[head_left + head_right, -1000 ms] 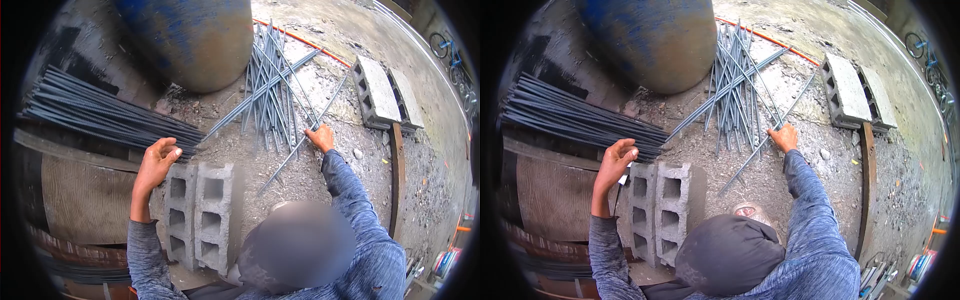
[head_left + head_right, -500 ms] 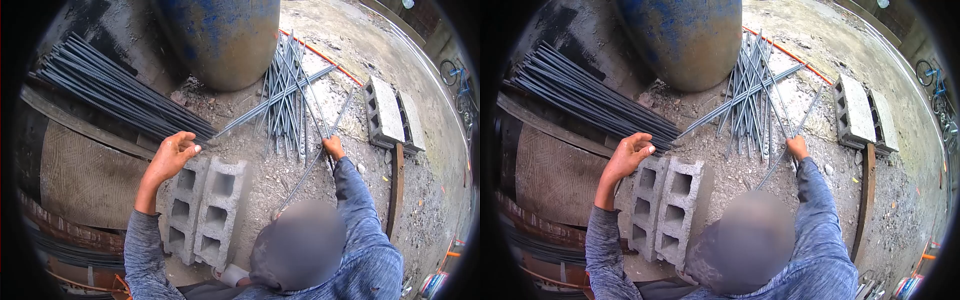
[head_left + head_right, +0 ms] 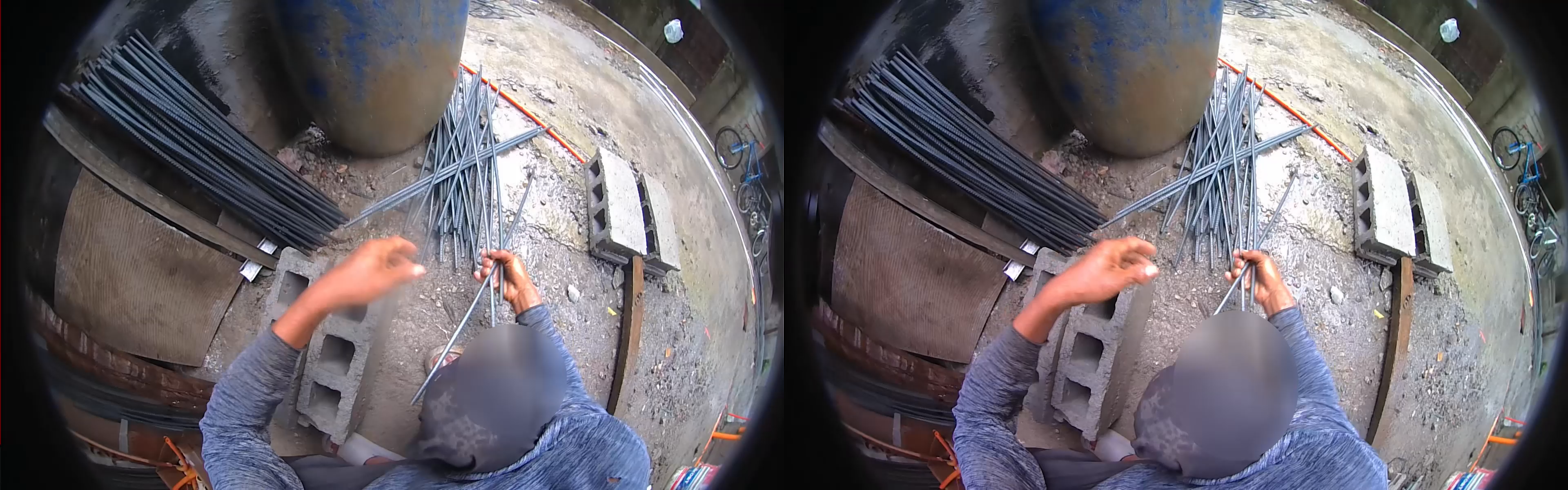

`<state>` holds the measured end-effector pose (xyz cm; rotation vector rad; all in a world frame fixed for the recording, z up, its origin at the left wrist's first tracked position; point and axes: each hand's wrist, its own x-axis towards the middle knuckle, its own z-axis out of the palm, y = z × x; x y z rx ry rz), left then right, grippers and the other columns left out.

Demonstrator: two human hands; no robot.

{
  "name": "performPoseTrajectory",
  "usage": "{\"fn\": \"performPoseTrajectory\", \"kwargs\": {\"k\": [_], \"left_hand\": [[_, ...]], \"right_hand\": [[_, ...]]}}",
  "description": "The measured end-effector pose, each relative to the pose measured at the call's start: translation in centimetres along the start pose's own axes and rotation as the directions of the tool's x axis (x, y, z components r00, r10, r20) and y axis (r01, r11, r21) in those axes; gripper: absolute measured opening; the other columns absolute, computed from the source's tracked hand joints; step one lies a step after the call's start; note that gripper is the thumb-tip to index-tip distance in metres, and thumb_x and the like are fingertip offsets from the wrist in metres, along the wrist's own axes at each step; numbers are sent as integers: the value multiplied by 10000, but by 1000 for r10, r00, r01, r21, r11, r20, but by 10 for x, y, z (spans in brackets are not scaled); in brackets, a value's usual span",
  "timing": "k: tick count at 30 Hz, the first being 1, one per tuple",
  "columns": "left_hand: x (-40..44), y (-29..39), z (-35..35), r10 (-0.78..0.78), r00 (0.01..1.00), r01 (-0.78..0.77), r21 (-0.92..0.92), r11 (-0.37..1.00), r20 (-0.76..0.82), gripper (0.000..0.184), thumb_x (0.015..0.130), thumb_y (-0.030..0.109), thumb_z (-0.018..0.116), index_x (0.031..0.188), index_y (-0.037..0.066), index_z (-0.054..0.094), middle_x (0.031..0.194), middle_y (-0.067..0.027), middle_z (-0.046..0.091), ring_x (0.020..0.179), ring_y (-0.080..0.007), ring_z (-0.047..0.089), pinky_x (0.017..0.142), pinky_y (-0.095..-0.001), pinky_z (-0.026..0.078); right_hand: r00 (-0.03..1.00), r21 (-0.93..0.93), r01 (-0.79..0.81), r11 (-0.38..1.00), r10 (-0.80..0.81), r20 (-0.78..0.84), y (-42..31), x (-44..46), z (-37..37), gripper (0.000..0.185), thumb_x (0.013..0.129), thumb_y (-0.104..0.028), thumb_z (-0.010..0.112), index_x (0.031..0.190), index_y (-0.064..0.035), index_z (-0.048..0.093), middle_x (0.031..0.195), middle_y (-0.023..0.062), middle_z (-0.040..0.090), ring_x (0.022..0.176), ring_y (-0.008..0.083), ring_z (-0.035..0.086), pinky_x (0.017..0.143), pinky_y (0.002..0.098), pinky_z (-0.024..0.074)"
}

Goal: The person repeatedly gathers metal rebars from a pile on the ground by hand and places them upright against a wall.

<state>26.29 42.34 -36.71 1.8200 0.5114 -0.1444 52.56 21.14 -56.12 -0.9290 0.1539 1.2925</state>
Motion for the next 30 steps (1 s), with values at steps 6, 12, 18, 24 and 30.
{"fn": "performPoseTrajectory", "kwargs": {"k": [6, 12, 18, 24, 30], "left_hand": [[16, -14, 66, -166, 976, 163, 33, 986, 141, 932, 947, 521, 699, 1490, -151, 351, 1433, -353, 513, 1326, -406, 552, 1117, -464, 444], [28, -20, 69, -183, 933, 304, -409, 861, 309, 706, 945, 522, 713, 1291, -61, 517, 1245, -247, 633, 1289, -358, 607, 983, -583, 528], [9, -42, 64, -252, 852, 511, -624, 591, 460, 424, 1038, 384, 618, 1176, -13, 561, 967, -153, 703, 795, -198, 735, 663, -334, 656], [-19, -78, 99, -385, 879, 475, -590, 653, 282, 262, 1072, 299, 568, 1042, 42, 527, 829, -63, 641, 576, -82, 528, 477, -250, 447], [-27, -40, 112, -351, 934, 347, -385, 855, 63, 277, 1057, 264, 545, 1055, -7, 488, 794, -117, 640, 576, -195, 585, 519, -360, 477]], "right_hand": [[997, -33, 52, 998, -53, -55, 9, 17, 61, 136, 1038, -143, 569, 916, -94, 538, 626, -52, 457, 478, 78, 459, 492, 310, 545], [996, 180, 46, 983, -60, 72, 7, 28, 114, 120, 1060, -156, 518, 958, -93, 517, 697, -42, 494, 548, 80, 489, 615, 310, 557], [1000, -49, 22, 999, -21, 20, 72, -31, 146, 150, 1072, -188, 498, 1004, -61, 541, 822, 73, 614, 712, 187, 639, 707, 398, 601], [977, 117, -62, 991, 36, 211, 59, 8, 91, 475, 970, -498, 653, 1000, -43, 520, 1063, 202, 635, 939, 371, 681, 861, 475, 603], [961, 405, -149, 902, 35, 276, 44, 45, 83, 604, 976, -496, 672, 1175, 66, 572, 995, 85, 620, 892, 217, 634, 830, 364, 578]]}}
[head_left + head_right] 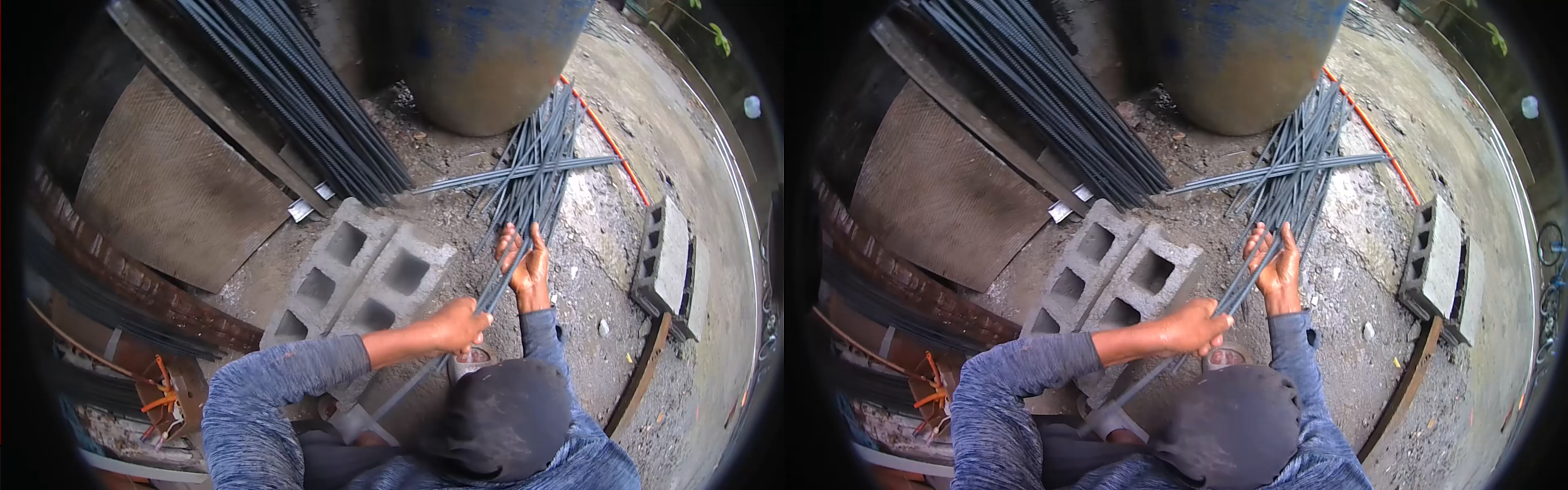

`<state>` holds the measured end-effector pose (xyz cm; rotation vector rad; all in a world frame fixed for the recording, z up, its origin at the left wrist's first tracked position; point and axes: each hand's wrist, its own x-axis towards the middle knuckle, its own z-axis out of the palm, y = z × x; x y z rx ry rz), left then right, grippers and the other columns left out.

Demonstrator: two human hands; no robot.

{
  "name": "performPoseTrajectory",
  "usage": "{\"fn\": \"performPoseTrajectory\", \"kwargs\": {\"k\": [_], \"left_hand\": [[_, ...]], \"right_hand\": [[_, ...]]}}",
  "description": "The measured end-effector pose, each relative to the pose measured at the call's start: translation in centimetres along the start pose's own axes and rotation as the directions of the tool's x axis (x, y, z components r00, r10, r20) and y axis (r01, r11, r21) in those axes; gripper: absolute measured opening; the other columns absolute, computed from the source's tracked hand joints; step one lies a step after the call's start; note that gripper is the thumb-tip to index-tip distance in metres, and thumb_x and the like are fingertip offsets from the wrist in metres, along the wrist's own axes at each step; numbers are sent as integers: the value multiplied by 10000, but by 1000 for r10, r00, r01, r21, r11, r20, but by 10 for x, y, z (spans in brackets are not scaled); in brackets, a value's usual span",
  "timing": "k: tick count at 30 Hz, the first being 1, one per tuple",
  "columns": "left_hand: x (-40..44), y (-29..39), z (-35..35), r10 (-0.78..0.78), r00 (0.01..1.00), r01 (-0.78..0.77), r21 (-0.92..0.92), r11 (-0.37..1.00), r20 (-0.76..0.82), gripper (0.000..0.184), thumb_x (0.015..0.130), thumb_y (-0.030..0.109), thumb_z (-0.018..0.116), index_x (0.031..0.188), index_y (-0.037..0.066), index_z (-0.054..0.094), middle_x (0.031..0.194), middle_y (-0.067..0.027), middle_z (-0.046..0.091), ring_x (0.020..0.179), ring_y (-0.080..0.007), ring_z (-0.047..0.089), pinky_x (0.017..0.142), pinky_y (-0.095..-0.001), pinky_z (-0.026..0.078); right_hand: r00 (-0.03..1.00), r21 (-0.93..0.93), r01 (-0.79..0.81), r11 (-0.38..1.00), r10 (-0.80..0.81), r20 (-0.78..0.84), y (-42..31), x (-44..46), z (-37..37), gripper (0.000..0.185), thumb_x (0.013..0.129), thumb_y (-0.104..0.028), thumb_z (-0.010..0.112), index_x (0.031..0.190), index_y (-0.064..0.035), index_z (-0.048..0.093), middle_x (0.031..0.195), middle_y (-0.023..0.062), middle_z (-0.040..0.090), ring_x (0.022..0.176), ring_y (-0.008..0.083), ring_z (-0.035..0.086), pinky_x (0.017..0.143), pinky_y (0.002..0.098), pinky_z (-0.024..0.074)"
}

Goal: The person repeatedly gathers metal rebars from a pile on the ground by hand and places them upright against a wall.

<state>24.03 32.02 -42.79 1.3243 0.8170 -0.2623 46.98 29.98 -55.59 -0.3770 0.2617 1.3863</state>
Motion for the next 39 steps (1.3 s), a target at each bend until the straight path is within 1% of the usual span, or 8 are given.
{"fn": "performPoseTrajectory", "kwargs": {"k": [5, 13, 17, 21, 23, 29, 32, 39], "left_hand": [[-60, 26, 7, 164, 982, -121, 356, 926, -93, 352, 1025, 267, 541, 1055, -71, 449, 743, -251, 630, 649, -406, 658, 615, -511, 492], [-102, 33, -45, 599, 792, -445, 561, 698, -118, 302, 1015, 204, 633, 1076, -42, 470, 665, -219, 577, 601, -355, 650, 514, -469, 457], [-86, 80, -86, 903, 399, -543, 753, 371, -157, 299, 1002, 243, 678, 1041, -6, 516, 683, -163, 551, 600, -269, 621, 530, -418, 470], [-77, 133, -120, 866, 374, -491, 722, 488, -332, 288, 1008, 244, 682, 1067, 5, 534, 725, -166, 514, 627, -246, 522, 597, -415, 458], [-54, 137, -136, 895, 274, -494, 747, 445, -352, 285, 999, 228, 696, 1082, 12, 529, 749, -175, 529, 661, -261, 538, 636, -426, 457], [-6, 133, -194, 849, 272, -454, 718, 528, -452, 269, 1012, 209, 667, 1125, 7, 530, 808, -185, 579, 736, -326, 569, 724, -418, 486], [-12, 133, -205, 763, 452, -391, 667, 634, -461, 317, 970, 220, 708, 1115, -27, 570, 934, -267, 651, 889, -468, 649, 805, -486, 502], [28, 79, -235, 736, 496, -241, 741, 626, -461, 293, 857, 262, 793, 902, -7, 684, 932, -214, 699, 953, -373, 701, 845, -479, 520]], "right_hand": [[985, 140, -35, 990, 11, 171, 19, -31, 61, 329, 1063, -349, 589, 983, -31, 566, 662, -39, 435, 561, 82, 409, 533, 246, 371], [792, -251, 464, 850, -270, 548, 17, -75, 192, 352, 1127, -369, 424, 962, -78, 535, 668, -63, 384, 546, 63, 363, 512, 232, 341], [663, -368, 532, 762, -105, 741, -4, -78, 305, 303, 1121, -324, 441, 1076, -44, 548, 721, -34, 444, 696, 91, 513, 715, 286, 494], [537, -311, 832, 460, -523, 663, 11, -104, 417, 398, 1080, -407, 522, 1069, -10, 532, 779, 84, 545, 795, 252, 636, 871, 441, 578], [365, -240, 864, 442, -225, 903, -40, -64, 431, 438, 1086, -410, 495, 1142, 23, 534, 909, 94, 576, 863, 261, 619, 953, 527, 515], [516, -421, 856, 300, -435, 738, 46, -38, 448, 492, 1030, -536, 564, 930, -55, 554, 661, 10, 485, 561, 172, 572, 566, 369, 572], [507, -432, 862, 266, -397, 765, 75, -9, 439, 497, 997, -546, 621, 868, -71, 553, 650, 2, 496, 540, 145, 549, 532, 334, 536], [597, -580, 800, 151, -297, 746, 137, 37, 397, 494, 976, -544, 673, 778, -110, 543, 645, -56, 483, 567, 49, 446, 503, 255, 378]]}}
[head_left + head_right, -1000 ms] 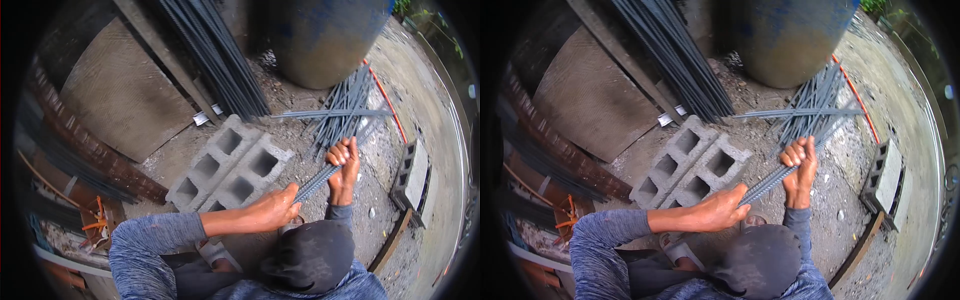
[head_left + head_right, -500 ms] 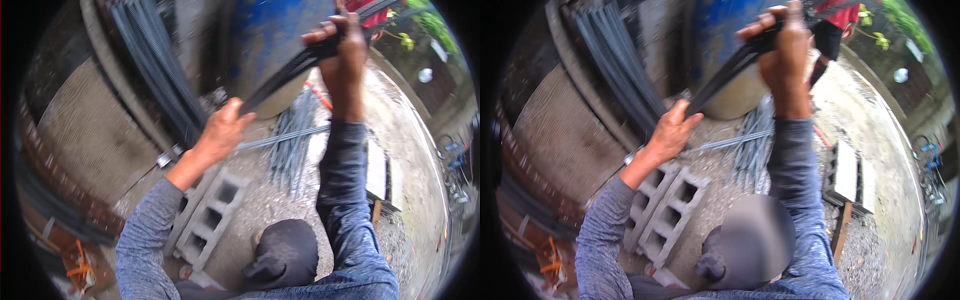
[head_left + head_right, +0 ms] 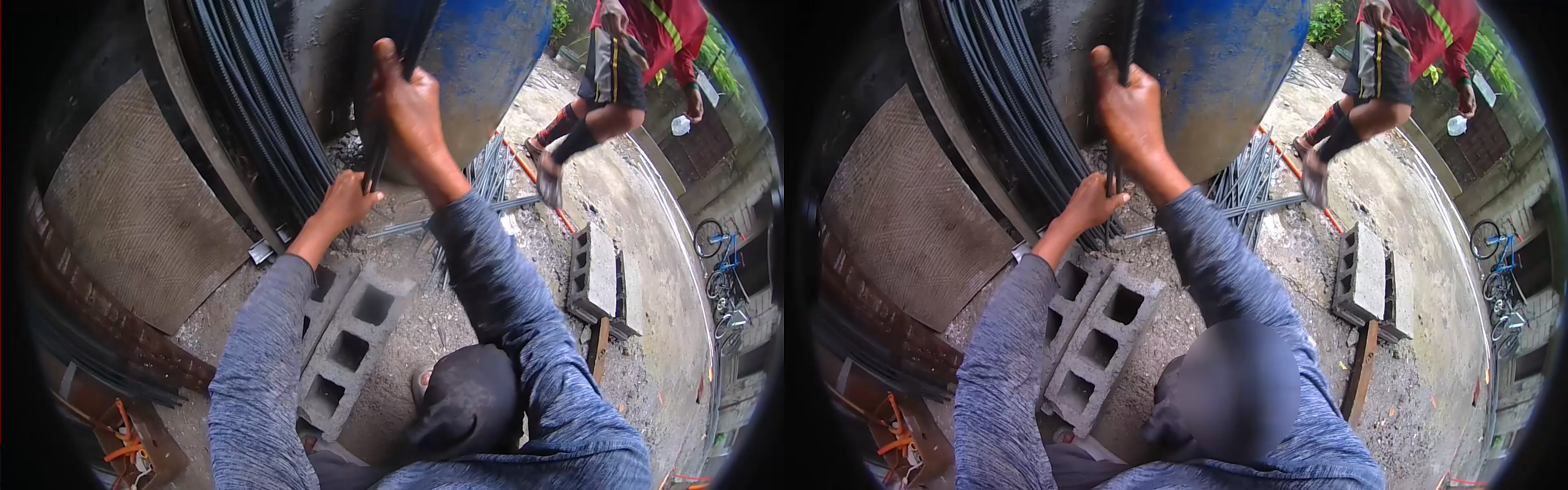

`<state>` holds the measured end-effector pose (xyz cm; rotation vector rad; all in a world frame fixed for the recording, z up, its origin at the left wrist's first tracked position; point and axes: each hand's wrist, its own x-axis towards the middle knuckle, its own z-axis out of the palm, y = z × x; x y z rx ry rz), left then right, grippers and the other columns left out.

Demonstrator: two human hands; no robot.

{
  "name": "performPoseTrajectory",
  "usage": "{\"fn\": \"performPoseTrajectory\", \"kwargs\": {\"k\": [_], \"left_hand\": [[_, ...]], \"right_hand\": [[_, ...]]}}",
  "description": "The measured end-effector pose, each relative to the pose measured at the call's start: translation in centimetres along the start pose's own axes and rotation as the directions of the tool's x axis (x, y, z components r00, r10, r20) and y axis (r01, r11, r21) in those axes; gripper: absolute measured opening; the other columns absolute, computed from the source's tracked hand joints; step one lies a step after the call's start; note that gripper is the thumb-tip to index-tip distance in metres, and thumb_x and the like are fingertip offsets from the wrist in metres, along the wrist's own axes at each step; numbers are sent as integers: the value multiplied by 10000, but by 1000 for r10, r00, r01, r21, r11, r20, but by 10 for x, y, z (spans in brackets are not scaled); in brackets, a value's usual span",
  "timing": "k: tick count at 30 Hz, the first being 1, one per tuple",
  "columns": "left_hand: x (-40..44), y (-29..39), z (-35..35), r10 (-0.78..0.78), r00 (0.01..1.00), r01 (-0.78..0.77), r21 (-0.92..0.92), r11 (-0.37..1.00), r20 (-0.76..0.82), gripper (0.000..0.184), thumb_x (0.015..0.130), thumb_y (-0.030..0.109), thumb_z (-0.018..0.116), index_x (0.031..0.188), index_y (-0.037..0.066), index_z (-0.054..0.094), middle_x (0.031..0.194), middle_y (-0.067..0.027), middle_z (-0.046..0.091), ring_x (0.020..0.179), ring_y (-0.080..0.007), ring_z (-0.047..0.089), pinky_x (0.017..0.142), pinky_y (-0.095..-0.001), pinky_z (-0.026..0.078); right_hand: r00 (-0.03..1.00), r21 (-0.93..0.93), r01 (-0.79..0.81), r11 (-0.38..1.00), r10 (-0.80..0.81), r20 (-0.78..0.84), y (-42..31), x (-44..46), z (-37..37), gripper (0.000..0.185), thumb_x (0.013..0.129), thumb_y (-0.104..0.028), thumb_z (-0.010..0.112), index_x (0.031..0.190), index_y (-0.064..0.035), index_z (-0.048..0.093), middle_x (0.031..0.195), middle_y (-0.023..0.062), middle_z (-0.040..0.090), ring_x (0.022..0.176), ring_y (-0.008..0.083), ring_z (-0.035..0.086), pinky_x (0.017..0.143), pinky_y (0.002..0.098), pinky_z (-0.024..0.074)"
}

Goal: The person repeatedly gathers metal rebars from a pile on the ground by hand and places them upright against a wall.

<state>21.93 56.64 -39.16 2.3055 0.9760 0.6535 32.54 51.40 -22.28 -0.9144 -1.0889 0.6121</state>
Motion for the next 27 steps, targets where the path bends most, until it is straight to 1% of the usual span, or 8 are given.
{"fn": "performPoseTrajectory", "kwargs": {"k": [10, 11, 13, 15, 18, 20, 22, 27], "left_hand": [[20, -33, 13, 10, 992, -22, -101, 995, -123, 266, 816, 254, 774, 914, 12, 725, 879, -218, 733, 922, -376, 728, 819, -475, 545], [18, -34, 10, -37, 994, 25, -121, 992, -102, 265, 817, 255, 776, 906, 10, 726, 885, -217, 735, 930, -375, 729, 825, -476, 546], [19, -31, 3, -103, 993, 92, -169, 981, -56, 265, 819, 257, 779, 891, 8, 728, 896, -216, 740, 946, -372, 730, 836, -477, 548], [19, -31, -5, -156, 987, 159, -167, 973, 28, 294, 819, 254, 776, 983, 13, 742, 1040, -246, 726, 1070, -395, 688, 939, -476, 531], [19, -37, -3, -203, 978, 207, -153, 966, 42, 310, 817, 254, 777, 1021, 22, 751, 1090, -246, 730, 1107, -405, 680, 982, -477, 529], [21, -46, 4, -228, 974, 223, -151, 963, -13, 298, 817, 257, 776, 1010, 31, 753, 1057, -231, 741, 1079, -407, 692, 970, -480, 537], [22, -52, 8, -251, 964, 236, -150, 960, -89, 283, 821, 261, 770, 998, 40, 755, 1015, -215, 751, 1049, -410, 702, 954, -483, 545], [29, -49, 14, -213, 957, 188, -139, 972, -197, 271, 857, 296, 703, 973, 55, 745, 994, -245, 738, 1024, -458, 687, 924, -537, 538]], "right_hand": [[997, -71, -72, 995, 72, -11, 38, 10, 32, 451, 1009, -443, 669, 759, -77, 583, 639, -44, 516, 583, 47, 427, 503, 281, 342], [938, -714, 325, 620, -115, 327, 50, 23, 12, 304, 864, -364, 727, 798, -72, 675, 769, 58, 623, 746, 196, 544, 687, 388, 396], [767, -749, 638, -180, 63, 638, 52, 25, 7, 269, 672, -291, 813, 809, -65, 759, 858, 161, 715, 897, 347, 653, 871, 495, 451], [784, -753, 621, -216, 180, 595, 53, 24, 10, 318, 582, -300, 866, 754, -60, 746, 775, 163, 683, 874, 352, 641, 869, 493, 452], [767, -818, 523, -238, -286, 574, 155, 49, -10, 375, 573, -304, 884, 802, -52, 726, 682, 145, 632, 786, 360, 626, 878, 497, 442], [677, -709, 638, 302, -659, 328, 104, 23, 18, 332, 815, -351, 766, 820, -40, 651, 629, 72, 563, 623, 237, 544, 675, 398, 443], [1000, -149, 23, 989, -21, 12, 90, 19, 42, 506, 975, -503, 693, 733, -76, 572, 634, -38, 513, 584, 49, 436, 512, 288, 363], [1000, -259, -11, 966, 13, 6, 116, 7, 42, 566, 952, -527, 714, 728, -38, 538, 629, -7, 499, 655, 77, 448, 568, 314, 410]]}}
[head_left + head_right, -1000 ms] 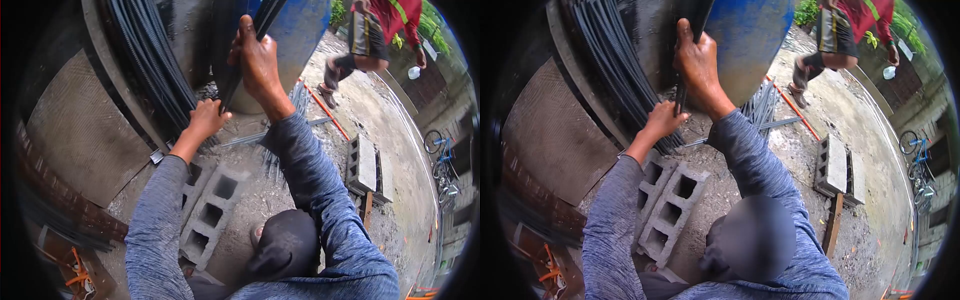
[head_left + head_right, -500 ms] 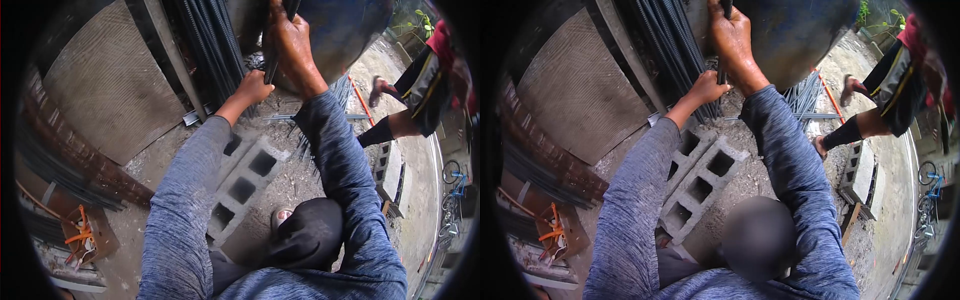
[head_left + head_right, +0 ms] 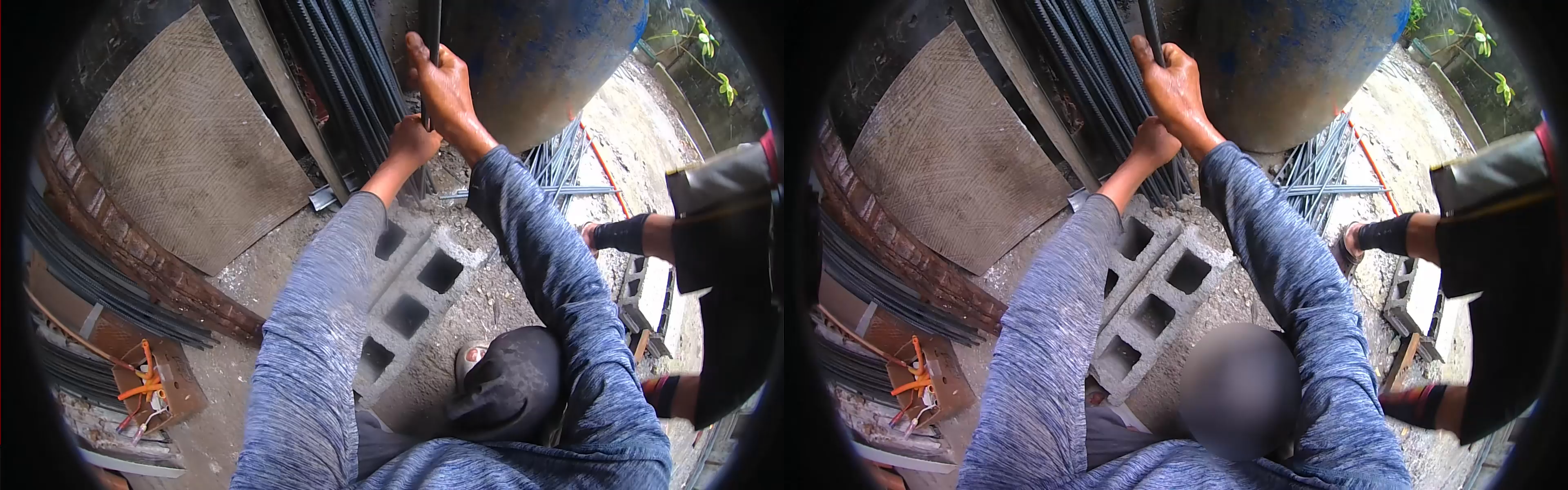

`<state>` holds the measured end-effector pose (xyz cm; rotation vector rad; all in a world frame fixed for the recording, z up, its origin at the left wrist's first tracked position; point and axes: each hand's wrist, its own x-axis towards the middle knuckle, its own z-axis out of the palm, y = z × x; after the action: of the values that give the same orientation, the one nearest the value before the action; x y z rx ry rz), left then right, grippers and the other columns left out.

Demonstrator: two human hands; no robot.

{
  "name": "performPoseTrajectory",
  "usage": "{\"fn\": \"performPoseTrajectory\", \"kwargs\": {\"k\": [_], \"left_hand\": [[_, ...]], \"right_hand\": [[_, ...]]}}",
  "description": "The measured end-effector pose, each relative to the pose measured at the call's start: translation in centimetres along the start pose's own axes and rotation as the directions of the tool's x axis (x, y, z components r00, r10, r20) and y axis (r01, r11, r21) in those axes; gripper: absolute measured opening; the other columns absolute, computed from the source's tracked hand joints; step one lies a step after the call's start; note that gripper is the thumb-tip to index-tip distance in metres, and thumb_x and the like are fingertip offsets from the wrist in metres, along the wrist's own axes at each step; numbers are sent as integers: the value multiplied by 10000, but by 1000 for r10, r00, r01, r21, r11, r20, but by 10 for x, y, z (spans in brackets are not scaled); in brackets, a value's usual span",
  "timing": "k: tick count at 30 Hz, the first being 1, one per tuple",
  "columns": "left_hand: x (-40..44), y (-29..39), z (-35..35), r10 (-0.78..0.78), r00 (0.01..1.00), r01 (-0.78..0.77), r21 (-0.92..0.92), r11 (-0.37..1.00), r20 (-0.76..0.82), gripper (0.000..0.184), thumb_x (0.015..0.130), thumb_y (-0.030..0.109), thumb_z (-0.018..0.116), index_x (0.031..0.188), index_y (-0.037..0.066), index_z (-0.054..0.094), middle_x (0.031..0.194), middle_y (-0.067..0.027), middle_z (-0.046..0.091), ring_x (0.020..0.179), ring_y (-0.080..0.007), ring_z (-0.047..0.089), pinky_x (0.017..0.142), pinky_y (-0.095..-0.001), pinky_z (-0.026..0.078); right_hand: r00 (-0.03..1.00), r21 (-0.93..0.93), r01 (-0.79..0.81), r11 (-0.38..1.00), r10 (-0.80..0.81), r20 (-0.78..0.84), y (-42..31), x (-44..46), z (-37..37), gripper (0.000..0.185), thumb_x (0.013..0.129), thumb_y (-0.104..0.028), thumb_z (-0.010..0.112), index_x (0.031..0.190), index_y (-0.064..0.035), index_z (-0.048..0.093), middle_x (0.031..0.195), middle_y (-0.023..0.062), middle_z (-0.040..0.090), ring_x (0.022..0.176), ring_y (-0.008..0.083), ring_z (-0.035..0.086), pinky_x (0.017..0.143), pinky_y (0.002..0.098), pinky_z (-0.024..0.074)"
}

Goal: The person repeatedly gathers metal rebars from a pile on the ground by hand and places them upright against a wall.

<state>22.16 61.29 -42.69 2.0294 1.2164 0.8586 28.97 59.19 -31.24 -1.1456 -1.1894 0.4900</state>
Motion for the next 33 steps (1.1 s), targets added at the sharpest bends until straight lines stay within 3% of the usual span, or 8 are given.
{"fn": "performPoseTrajectory", "kwargs": {"k": [7, 12, 18, 21, 25, 29, 30, 33], "left_hand": [[10, -15, 0, 11, 1000, -11, 17, 1000, 4, 315, 816, 297, 684, 970, 27, 739, 963, -291, 719, 1015, -484, 674, 918, -539, 538], [9, -16, -9, 3, 1000, -4, 80, 997, 5, 328, 738, 230, 712, 975, 4, 736, 944, -288, 723, 1000, -457, 691, 902, -497, 561], [9, -25, -12, 20, 998, -26, -107, 994, -62, 338, 741, 254, 787, 901, -30, 698, 890, -282, 717, 940, -436, 709, 846, -487, 569], [15, -40, -1, 123, 984, -132, -64, 989, -129, 496, 793, 271, 799, 1126, -58, 638, 1050, -327, 696, 1062, -477, 668, 913, -502, 547], [23, -34, -12, -38, 995, 33, -60, 998, -96, 419, 881, 253, 720, 1125, -73, 622, 1109, -341, 682, 1123, -499, 640, 965, -540, 524], [23, -24, -34, -188, 982, 181, 158, 971, 26, 378, 946, 242, 639, 1168, -62, 621, 1139, -356, 670, 1154, -500, 627, 977, -562, 517], [21, -22, -41, -175, 984, 170, 155, 973, 24, 374, 953, 240, 626, 1175, -61, 622, 1149, -357, 666, 1156, -500, 626, 977, -560, 518], [18, -20, -55, -160, 987, 156, 141, 978, 20, 361, 965, 220, 600, 1191, -61, 622, 1167, -363, 658, 1157, -502, 625, 975, -559, 520]], "right_hand": [[992, 64, -108, 992, 103, 72, -3, 5, 3, 423, 967, -472, 723, 927, -57, 651, 772, -9, 630, 716, 79, 583, 690, 257, 507], [995, -23, 90, 996, -89, 39, -8, 23, 6, 344, 985, -392, 714, 1025, -53, 669, 914, 23, 708, 826, 91, 635, 738, 269, 507], [994, 120, -51, 991, 38, 107, 6, 25, 19, 402, 996, -390, 670, 938, 7, 653, 803, 53, 677, 788, 107, 601, 737, 308, 490], [979, 99, -118, 988, 99, 181, 28, 20, 18, 438, 989, -451, 683, 911, -20, 665, 793, 13, 633, 761, 88, 545, 711, 283, 464], [956, 117, -250, 961, 225, 189, 55, 17, 25, 487, 962, -511, 713, 918, -28, 669, 790, -2, 600, 754, 80, 495, 682, 263, 429], [998, -124, -12, 992, 19, 57, 94, 29, 45, 537, 926, -498, 748, 1045, 20, 672, 997, 149, 662, 889, 216, 611, 816, 384, 502], [990, -161, -92, 983, 108, 96, 85, 27, 44, 530, 931, -458, 741, 1115, 32, 656, 1127, 233, 644, 1015, 325, 638, 892, 455, 506], [999, -440, -7, 898, -11, -40, 93, 20, 58, 507, 944, -425, 725, 1162, 25, 645, 1157, 254, 638, 1050, 369, 643, 899, 465, 513]]}}
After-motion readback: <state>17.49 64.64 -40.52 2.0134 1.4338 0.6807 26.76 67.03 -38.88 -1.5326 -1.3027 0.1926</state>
